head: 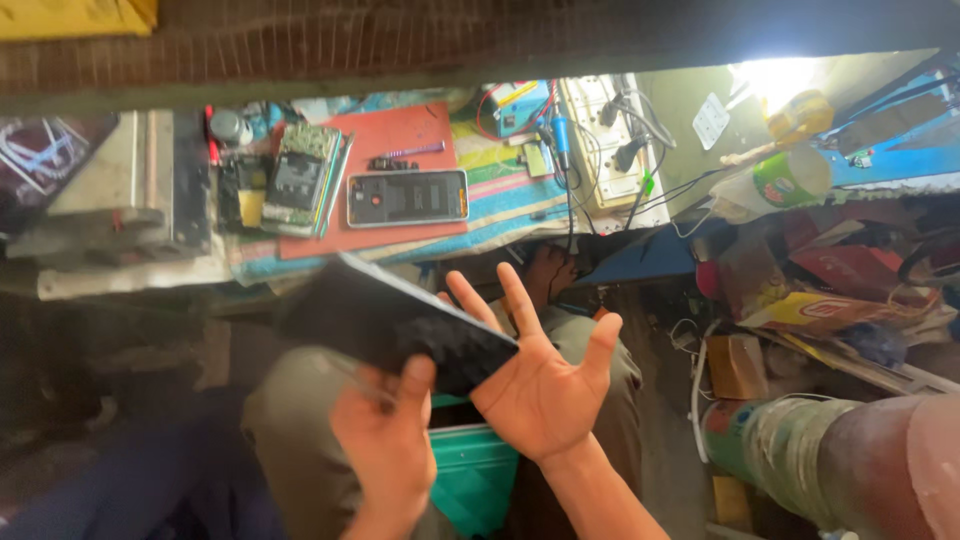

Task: The person disassembles a smartphone using a plastic pry tool and a screwdriver. They remove the back cover, disconnect internal components, and extract the battery and camera module. The person then handles the camera module separately before placing it on the workbench.

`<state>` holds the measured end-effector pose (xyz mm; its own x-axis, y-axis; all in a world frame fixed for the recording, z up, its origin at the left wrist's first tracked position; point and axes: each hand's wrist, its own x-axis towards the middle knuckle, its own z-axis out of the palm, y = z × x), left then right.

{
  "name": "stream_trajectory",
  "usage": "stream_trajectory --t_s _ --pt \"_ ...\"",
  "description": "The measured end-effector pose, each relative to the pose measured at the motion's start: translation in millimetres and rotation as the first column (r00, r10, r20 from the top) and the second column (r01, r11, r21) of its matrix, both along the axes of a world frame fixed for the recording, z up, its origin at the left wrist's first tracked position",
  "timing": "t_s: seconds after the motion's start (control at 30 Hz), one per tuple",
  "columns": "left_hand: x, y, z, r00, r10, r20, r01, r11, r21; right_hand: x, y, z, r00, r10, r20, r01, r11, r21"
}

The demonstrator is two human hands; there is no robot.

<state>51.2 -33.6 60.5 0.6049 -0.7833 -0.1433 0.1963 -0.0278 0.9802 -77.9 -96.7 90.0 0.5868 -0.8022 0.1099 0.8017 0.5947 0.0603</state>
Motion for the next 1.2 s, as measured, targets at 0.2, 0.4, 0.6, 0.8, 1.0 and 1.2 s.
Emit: stream_trajectory --t_s 0.2,0.4,0.6,0.8,1.0,1.2 --pt "34.9 -41.9 15.7 0.667 -0.077 -0.741 0.118 0.993 0.003 -2.4 1.4 -15.7 0.966 -0.074 -0.249 0.036 0.988 -0.153" --pt "32.0 -55.4 2.8 0.538 -0.036 -0.842 0.122 0.992 0.035 -3.4 16.8 -36.7 0.221 -0.480 -0.849 0.053 0.875 -0.480" --pt "31.2 -52.8 -19.1 0.507 -0.088 -0.858 0.154 0.988 -0.010 0.5 20.1 -45.0 0.225 -0.429 -0.875 0.071 0.903 -0.424" --pt "29.4 -52.2 -14.8 0.574 -0.139 -0.807 0.199 0.980 -0.027 5.5 16.6 -39.4 0.271 -0.422 -0.865 0.091 0.906 -0.414" --pt "32.0 -28.6 8.4 0.640 -0.296 -0.709 0.414 0.910 -0.006 -1.4 10.4 -41.0 0.561 -0.210 -0.801 0.309 0.951 -0.033" --pt "-36.6 30.5 -20.5 0.547 -0.241 -0.802 0.465 0.884 0.052 -2.6 -11.8 -66.9 0.759 -0.017 -0.651 0.038 0.999 0.018"
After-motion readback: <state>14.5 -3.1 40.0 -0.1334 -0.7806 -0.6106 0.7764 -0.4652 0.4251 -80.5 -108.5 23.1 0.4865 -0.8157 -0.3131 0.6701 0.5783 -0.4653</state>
